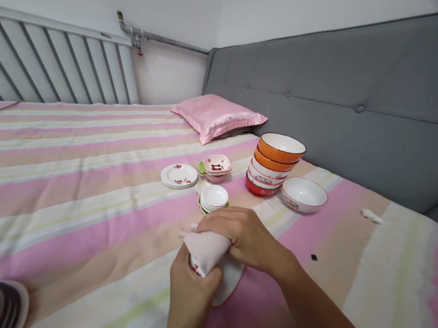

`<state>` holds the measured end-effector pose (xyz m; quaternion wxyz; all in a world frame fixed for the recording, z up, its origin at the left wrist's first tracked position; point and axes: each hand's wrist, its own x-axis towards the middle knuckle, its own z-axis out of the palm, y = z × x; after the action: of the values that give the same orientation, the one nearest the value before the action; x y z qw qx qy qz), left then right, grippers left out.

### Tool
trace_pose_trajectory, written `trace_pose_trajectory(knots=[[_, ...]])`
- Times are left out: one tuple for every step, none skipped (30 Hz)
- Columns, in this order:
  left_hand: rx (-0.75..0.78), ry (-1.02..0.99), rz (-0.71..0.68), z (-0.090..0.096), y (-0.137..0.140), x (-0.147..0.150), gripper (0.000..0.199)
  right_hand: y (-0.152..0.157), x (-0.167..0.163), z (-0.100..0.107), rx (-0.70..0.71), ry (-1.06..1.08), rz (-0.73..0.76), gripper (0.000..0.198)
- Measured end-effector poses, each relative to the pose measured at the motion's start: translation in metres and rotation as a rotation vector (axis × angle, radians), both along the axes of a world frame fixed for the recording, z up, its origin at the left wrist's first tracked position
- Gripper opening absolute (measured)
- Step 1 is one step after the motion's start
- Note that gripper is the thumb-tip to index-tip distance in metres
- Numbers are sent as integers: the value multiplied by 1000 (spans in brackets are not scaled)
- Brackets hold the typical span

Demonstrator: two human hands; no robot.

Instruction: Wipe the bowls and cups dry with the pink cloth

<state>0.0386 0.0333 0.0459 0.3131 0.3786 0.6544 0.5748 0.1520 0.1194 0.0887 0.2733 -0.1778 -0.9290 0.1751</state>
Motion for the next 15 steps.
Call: trace_pose_trajectory(knots=[[-1, 18, -5, 1, 0, -1, 24, 1, 1, 1, -18, 10, -5, 48], [1, 26, -8, 2, 0, -1, 27, 2, 2, 2, -41, 17, -12, 48], [7, 21, -13, 4, 0, -1, 32, 3, 3, 2, -70, 21, -23, 48], [14, 6, -17, 5, -1, 0, 39, 5, 4, 3, -103, 27, -34, 48], [26, -16, -10, 6, -1, 1, 46, 7, 5, 2, -137, 36, -48, 47], [41, -42, -1, 6, -2, 1, 54, 8, 6, 2, -170, 50, -64, 48], [58, -72, 12, 6, -2, 2, 61, 10, 6, 0, -199, 67, -78, 48], [76, -102, 25, 5, -3, 2, 66, 12, 7, -1, -225, 87, -91, 48], [97, -133, 37, 4, -3, 2, 69, 13, 7, -2, -248, 108, -106, 47], [120, -164, 50, 2, -3, 2, 71, 15, 7, -3, -269, 130, -121, 48], [146, -189, 64, 1, -4, 1, 72, 16, 7, -5, -286, 150, -131, 48], [173, -210, 81, -1, -4, 1, 72, 16, 7, -6, -301, 168, -140, 49], [199, -229, 102, -2, -4, 1, 71, 16, 6, -7, -309, 180, -152, 49], [221, -253, 123, -2, -4, 0, 71, 16, 5, -7, -311, 188, -168, 49], [238, -288, 145, -2, -4, 1, 69, 16, 4, -8, -307, 189, -190, 49]])
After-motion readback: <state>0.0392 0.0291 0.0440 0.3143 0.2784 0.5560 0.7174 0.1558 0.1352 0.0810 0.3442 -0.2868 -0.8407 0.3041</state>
